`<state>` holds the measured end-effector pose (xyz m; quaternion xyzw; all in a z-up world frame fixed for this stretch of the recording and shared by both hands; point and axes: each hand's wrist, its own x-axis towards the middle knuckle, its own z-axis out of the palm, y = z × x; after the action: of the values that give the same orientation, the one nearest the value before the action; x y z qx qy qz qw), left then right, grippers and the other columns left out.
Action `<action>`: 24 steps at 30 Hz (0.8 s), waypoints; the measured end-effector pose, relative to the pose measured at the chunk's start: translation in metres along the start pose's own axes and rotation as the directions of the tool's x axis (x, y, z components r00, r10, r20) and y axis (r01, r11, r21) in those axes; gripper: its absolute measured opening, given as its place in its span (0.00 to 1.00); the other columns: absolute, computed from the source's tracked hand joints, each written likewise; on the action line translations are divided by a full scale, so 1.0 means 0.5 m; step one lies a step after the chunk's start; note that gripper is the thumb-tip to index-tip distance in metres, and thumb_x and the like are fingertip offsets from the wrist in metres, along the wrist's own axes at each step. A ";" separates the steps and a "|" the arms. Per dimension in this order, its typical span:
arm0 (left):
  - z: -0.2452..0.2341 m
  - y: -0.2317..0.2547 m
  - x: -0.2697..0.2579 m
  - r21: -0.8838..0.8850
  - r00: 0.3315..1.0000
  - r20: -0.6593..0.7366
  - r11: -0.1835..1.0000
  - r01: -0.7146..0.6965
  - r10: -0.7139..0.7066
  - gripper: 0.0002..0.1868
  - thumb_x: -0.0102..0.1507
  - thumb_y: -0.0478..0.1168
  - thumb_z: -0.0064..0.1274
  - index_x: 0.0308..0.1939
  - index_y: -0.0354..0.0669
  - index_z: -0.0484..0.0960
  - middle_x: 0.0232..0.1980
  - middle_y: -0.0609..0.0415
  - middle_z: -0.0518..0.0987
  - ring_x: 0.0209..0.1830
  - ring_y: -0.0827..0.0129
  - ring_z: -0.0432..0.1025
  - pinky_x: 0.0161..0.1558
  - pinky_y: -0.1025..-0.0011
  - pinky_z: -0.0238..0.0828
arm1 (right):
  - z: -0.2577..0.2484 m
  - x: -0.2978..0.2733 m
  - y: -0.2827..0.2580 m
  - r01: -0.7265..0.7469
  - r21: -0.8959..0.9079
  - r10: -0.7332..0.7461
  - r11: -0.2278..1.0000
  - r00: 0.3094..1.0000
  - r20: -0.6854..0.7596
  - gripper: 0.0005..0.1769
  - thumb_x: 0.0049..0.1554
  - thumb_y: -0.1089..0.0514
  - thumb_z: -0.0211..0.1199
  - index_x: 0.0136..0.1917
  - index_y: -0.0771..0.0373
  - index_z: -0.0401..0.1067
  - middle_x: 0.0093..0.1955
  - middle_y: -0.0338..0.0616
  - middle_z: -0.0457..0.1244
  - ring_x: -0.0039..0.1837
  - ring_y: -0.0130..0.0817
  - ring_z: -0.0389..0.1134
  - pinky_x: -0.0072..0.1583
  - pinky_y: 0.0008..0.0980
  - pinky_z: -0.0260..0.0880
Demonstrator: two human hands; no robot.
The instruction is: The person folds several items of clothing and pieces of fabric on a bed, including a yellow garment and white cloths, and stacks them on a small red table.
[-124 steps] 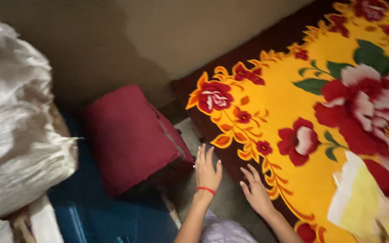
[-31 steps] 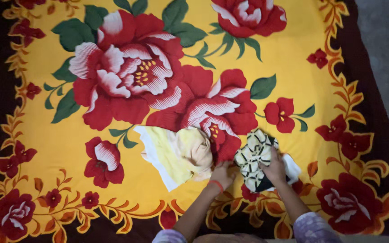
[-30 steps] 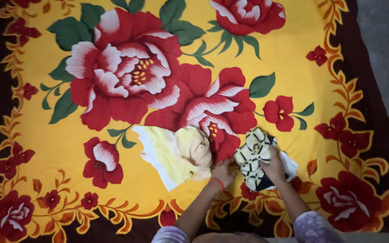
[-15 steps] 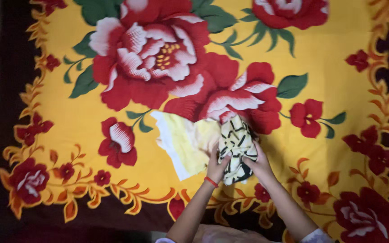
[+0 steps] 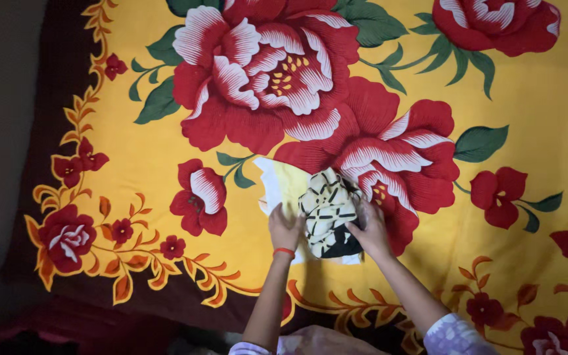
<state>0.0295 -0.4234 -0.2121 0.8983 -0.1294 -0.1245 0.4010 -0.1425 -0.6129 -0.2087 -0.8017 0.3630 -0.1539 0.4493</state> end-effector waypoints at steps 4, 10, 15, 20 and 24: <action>0.003 -0.019 0.038 0.014 0.999 0.036 1.000 0.019 -0.019 0.48 0.54 0.57 0.69 0.69 0.33 0.66 0.69 0.33 0.67 0.71 0.43 0.59 0.69 0.54 0.55 | -0.001 0.006 0.034 -0.036 -0.050 0.036 0.998 0.999 0.002 0.53 0.43 0.54 0.79 0.75 0.64 0.57 0.72 0.60 0.57 0.74 0.59 0.56 0.72 0.47 0.55; 0.040 -0.015 0.034 -0.050 0.921 0.225 0.941 0.336 -0.317 0.41 0.57 0.62 0.57 0.68 0.41 0.73 0.60 0.36 0.81 0.63 0.49 0.76 0.66 0.63 0.69 | 0.035 0.017 0.070 -0.303 0.448 0.219 0.841 0.948 0.231 0.54 0.47 0.53 0.75 0.79 0.61 0.49 0.76 0.51 0.56 0.76 0.44 0.57 0.72 0.38 0.57; 0.106 -0.053 0.015 -0.340 0.873 0.354 0.824 0.454 -0.335 0.40 0.63 0.62 0.51 0.68 0.36 0.69 0.61 0.38 0.77 0.61 0.56 0.73 0.63 0.66 0.66 | -0.009 0.004 -0.002 -0.495 0.437 0.324 0.751 0.853 0.408 0.48 0.51 0.58 0.71 0.79 0.59 0.52 0.77 0.42 0.57 0.76 0.33 0.57 0.73 0.33 0.54; 0.048 0.009 -0.016 -0.583 0.772 0.600 0.547 0.601 -0.209 0.40 0.66 0.64 0.45 0.66 0.31 0.74 0.64 0.45 0.79 0.61 0.64 0.74 0.63 0.69 0.67 | -0.065 -0.028 -0.084 -0.509 0.484 0.303 0.712 0.844 0.442 0.43 0.52 0.58 0.69 0.77 0.60 0.57 0.72 0.44 0.62 0.72 0.34 0.61 0.71 0.33 0.58; -0.040 0.106 -0.070 -0.629 0.767 0.626 0.490 0.604 -0.141 0.40 0.66 0.63 0.45 0.67 0.30 0.73 0.65 0.44 0.78 0.61 0.63 0.74 0.62 0.68 0.67 | -0.122 -0.077 -0.145 -0.456 0.576 0.246 0.678 0.880 0.408 0.42 0.52 0.60 0.67 0.78 0.60 0.56 0.73 0.41 0.62 0.73 0.32 0.61 0.72 0.32 0.56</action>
<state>-0.0038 -0.4321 -0.1552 0.5565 0.0499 -0.4817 0.6751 -0.1717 -0.5984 -0.1119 -0.5195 0.3623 -0.0589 0.7716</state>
